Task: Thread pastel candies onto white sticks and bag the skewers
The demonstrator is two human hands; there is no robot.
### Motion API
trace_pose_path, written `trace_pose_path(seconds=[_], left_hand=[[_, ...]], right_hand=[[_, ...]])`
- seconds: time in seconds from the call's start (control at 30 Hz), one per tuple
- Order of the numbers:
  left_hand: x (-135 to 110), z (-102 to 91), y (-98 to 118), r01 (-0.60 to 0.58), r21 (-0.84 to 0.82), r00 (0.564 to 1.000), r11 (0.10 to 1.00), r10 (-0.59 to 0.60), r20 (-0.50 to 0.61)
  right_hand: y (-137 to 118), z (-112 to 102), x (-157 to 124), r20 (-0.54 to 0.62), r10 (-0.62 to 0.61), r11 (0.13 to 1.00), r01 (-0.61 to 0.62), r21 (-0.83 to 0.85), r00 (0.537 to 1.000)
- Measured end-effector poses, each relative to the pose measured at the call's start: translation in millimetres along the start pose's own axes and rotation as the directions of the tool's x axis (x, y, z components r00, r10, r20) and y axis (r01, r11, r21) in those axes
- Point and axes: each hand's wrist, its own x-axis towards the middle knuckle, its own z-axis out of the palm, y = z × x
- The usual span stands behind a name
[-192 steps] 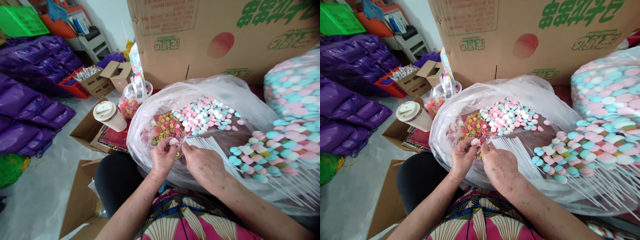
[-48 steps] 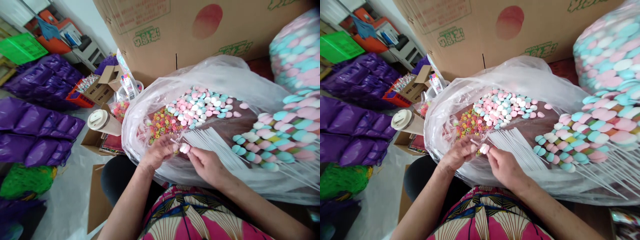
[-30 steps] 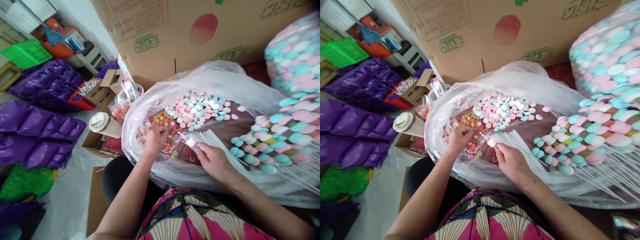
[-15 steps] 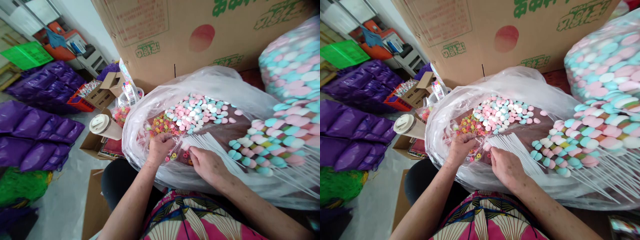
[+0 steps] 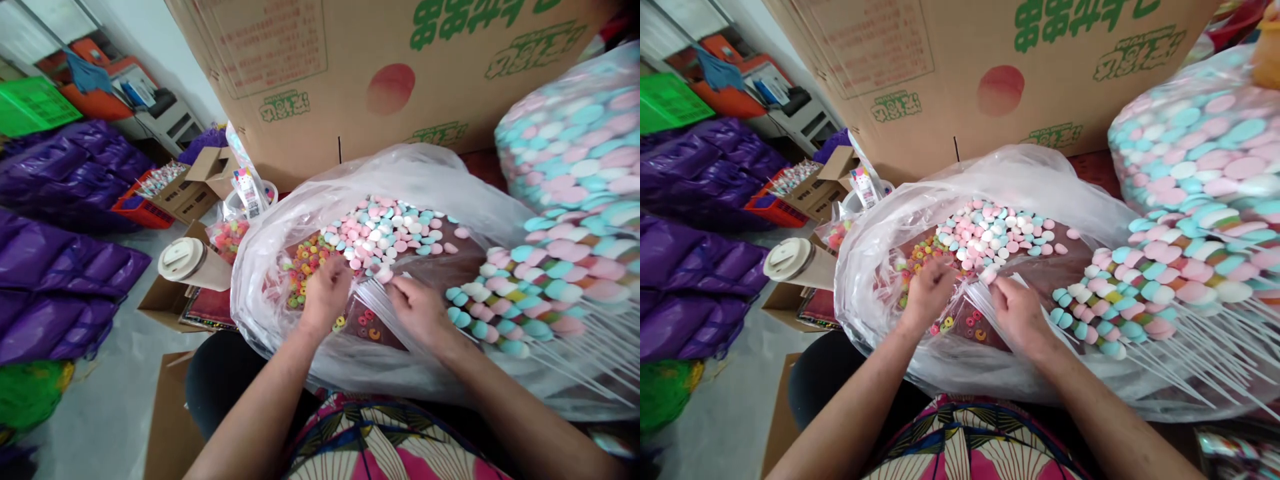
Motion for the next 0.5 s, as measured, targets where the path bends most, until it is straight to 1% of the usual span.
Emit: trace_pose_path(seconds=[0.03, 0.07, 0.13, 0.17, 0.2, 0.23, 0.27, 0.3, 0.33, 0.37, 0.4, 0.43, 0.47, 0.5], left_hand=[[13, -0.1, 2, 0.054, 0.108, 0.999, 0.993, -0.052, -0.015], [25, 1.5, 4, 0.069, 0.23, 0.998, 0.971, -0.07, -0.002], [40, 8.9, 7, 0.051, 0.44, 0.994, 0.897, -0.087, 0.061], [43, 13.5, 7, 0.017, 0.498, 0.993, 0.867, -0.071, 0.09], [43, 17.5, 6, -0.017, 0.516, 0.993, 0.856, -0.045, 0.107], [41, 20.2, 3, -0.047, 0.493, 0.994, 0.869, -0.01, 0.113], [37, 21.0, 0, -0.061, 0.43, 0.995, 0.901, 0.021, 0.099], [33, 19.9, -3, -0.054, 0.328, 0.997, 0.943, 0.031, 0.073], [28, 16.9, -6, -0.02, 0.188, 0.999, 0.982, 0.013, 0.042], [23, 12.3, -7, 0.031, 0.011, 0.999, 0.999, -0.032, 0.027], [18, 6.9, -7, 0.089, -0.184, 0.996, 0.979, -0.083, 0.04], [13, 1.2, -5, 0.141, -0.37, 0.989, 0.918, -0.119, 0.082], [8, -4.3, -1, 0.184, -0.525, 0.982, 0.831, -0.129, 0.139], [4, -9.2, 4, 0.214, -0.64, 0.975, 0.738, -0.116, 0.192]], right_hand=[[3, 1, 12, -0.054, 0.037, 0.999, -0.036, 0.01, 0.998], [4, 2, 24, -0.08, 0.08, 0.997, -0.081, -0.004, 0.994], [1, 6, 47, -0.035, 0.148, 0.987, -0.15, -0.062, 0.988], [-1, 8, 56, 0.004, 0.168, 0.982, -0.167, -0.089, 0.986], [-3, 10, 62, 0.04, 0.174, 0.98, -0.169, -0.106, 0.984], [-4, 11, 67, 0.068, 0.171, 0.98, -0.163, -0.111, 0.983], [-5, 10, 69, 0.088, 0.165, 0.982, -0.156, -0.107, 0.982], [-4, 9, 68, 0.103, 0.161, 0.984, -0.15, -0.099, 0.982], [-3, 7, 66, 0.109, 0.158, 0.986, -0.15, -0.08, 0.981], [-2, 3, 62, 0.105, 0.152, 0.988, -0.148, -0.04, 0.983], [-1, 0, 57, 0.091, 0.146, 0.989, -0.148, 0.021, 0.985], [-3, -4, 51, 0.072, 0.137, 0.984, -0.145, 0.106, 0.988], [-5, -7, 45, 0.054, 0.123, 0.97, -0.132, 0.206, 0.991], [-10, -9, 39, 0.036, 0.106, 0.943, -0.112, 0.314, 0.994]])
